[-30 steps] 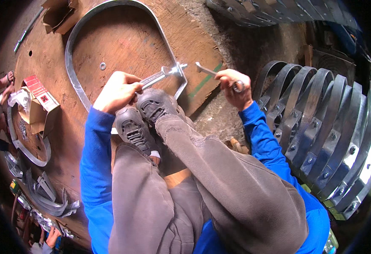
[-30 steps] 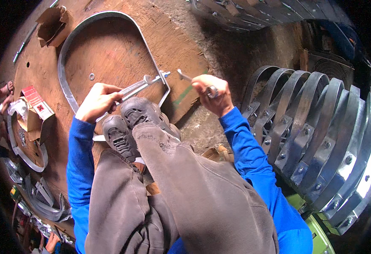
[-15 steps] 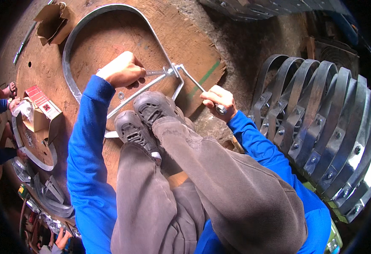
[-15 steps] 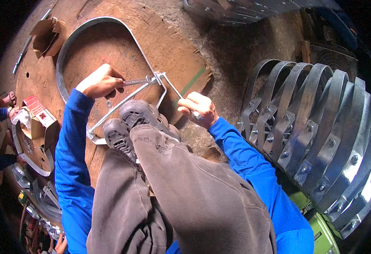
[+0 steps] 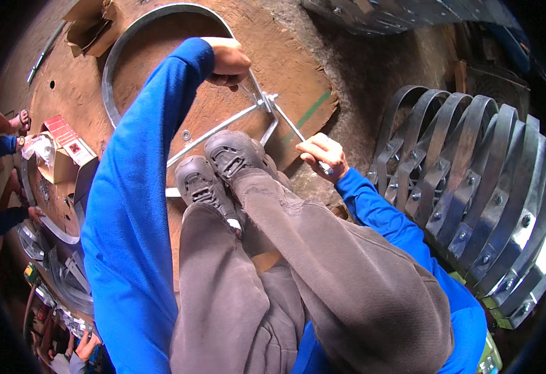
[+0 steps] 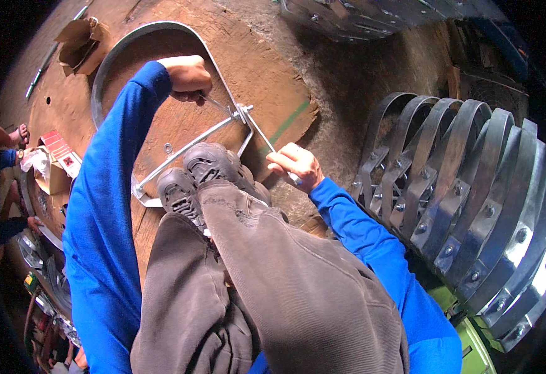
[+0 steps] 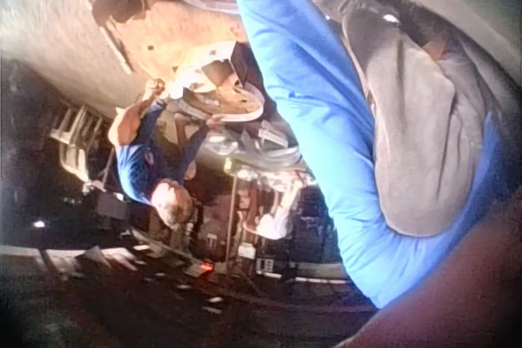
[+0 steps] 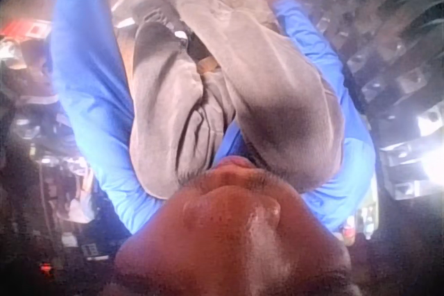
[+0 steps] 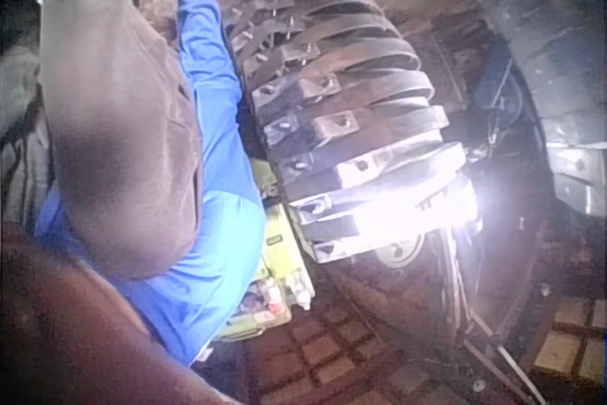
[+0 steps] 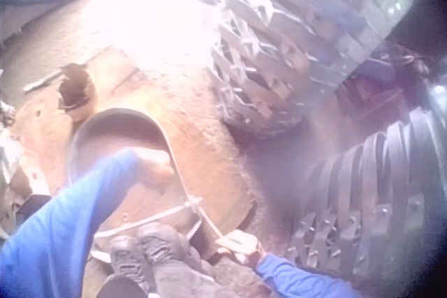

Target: The person sits on the floor and assembles a metal frame using a wrench and bolts. They tighten the bolts on the frame and then pick up a new metal frame from a stack to begin the process again.

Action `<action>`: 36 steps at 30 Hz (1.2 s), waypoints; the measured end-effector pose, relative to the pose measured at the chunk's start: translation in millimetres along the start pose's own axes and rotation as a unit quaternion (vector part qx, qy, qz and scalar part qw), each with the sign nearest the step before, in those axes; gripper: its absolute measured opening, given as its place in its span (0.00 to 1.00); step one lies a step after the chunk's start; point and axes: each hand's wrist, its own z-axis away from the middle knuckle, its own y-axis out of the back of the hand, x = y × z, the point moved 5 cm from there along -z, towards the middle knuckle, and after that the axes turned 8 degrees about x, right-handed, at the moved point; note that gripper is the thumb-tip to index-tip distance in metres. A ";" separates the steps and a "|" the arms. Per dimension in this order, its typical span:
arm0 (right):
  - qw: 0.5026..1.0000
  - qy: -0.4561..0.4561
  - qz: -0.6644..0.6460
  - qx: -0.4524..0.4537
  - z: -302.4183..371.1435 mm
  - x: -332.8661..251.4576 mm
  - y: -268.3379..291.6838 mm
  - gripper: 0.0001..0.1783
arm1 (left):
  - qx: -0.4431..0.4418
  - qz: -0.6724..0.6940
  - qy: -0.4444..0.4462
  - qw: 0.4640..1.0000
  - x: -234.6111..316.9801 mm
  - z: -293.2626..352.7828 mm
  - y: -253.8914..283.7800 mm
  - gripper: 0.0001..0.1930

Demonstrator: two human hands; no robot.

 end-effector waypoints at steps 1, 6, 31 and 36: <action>1.000 0.001 -0.001 0.001 2.4 -0.5 -0.4 0.11 | 0.002 -0.063 -0.035 0.997 6.6 -1.1 -4.3 0.13; 0.999 -0.039 -0.012 0.010 -0.4 -3.1 -1.2 0.08 | 0.069 -0.240 -0.215 0.944 -19.3 14.0 -47.1 0.13; 0.998 -0.070 0.008 0.003 2.1 0.8 -3.6 0.06 | 0.535 0.450 0.053 0.713 -22.8 -13.5 -154.1 0.05; 0.997 -0.073 0.007 0.000 2.5 2.4 -3.9 0.07 | 0.537 0.332 0.018 0.775 -14.2 -14.9 -124.4 0.09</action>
